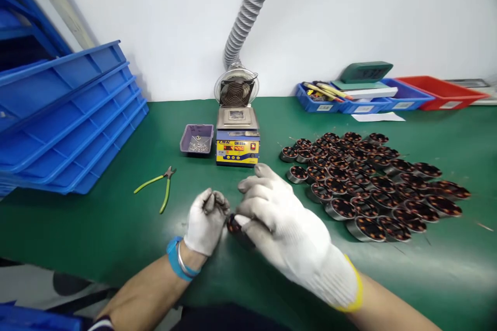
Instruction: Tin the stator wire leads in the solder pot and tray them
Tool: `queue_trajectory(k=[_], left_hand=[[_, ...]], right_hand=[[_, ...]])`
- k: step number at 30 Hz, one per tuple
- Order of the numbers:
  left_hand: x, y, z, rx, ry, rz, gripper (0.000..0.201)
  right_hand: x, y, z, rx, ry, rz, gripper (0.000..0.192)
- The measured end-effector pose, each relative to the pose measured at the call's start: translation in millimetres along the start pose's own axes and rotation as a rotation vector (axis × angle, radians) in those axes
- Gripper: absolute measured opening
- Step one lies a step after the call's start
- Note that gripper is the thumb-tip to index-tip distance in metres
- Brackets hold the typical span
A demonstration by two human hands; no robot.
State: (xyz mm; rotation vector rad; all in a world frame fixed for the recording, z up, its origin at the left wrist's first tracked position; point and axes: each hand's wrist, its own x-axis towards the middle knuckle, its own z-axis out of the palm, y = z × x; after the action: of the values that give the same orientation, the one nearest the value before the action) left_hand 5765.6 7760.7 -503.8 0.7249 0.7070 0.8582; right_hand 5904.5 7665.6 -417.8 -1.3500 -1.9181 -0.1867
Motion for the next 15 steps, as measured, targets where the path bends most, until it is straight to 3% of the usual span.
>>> queue_trajectory(k=[2,3,5,7,9,12,15], left_hand=[[4.8,1.2,-0.8,-0.133,0.007,-0.143,0.061],[5.6,1.4,-1.1,-0.145,-0.046,-0.252,0.059],[3.1,1.8,-0.7,-0.082,-0.256,-0.475,0.061],[-3.8,3.6,0.7,-0.01,-0.476,-0.56,0.068],[-12.7,6.7,2.6,0.047,-0.575,-0.463,0.065],[-23.7,8.9,5.2,0.085,-0.529,-0.222,0.061],[-27.9,4.3,5.9,0.094,-0.486,-0.129,0.069]], right_hand=[[3.6,-4.9,-5.1,-0.059,-0.026,-0.079,0.011],[4.2,-5.5,-6.2,-0.078,-0.028,-0.094,0.013],[2.9,-3.5,-5.3,-0.092,-0.02,-0.097,0.013],[-1.7,0.2,-2.5,-0.088,-0.011,-0.08,0.012],[-9.0,3.1,-0.4,-0.065,0.008,-0.037,0.011],[-23.5,5.5,-1.8,0.14,0.108,0.133,0.009],[-39.1,8.7,-3.1,0.345,0.252,0.351,0.011]])
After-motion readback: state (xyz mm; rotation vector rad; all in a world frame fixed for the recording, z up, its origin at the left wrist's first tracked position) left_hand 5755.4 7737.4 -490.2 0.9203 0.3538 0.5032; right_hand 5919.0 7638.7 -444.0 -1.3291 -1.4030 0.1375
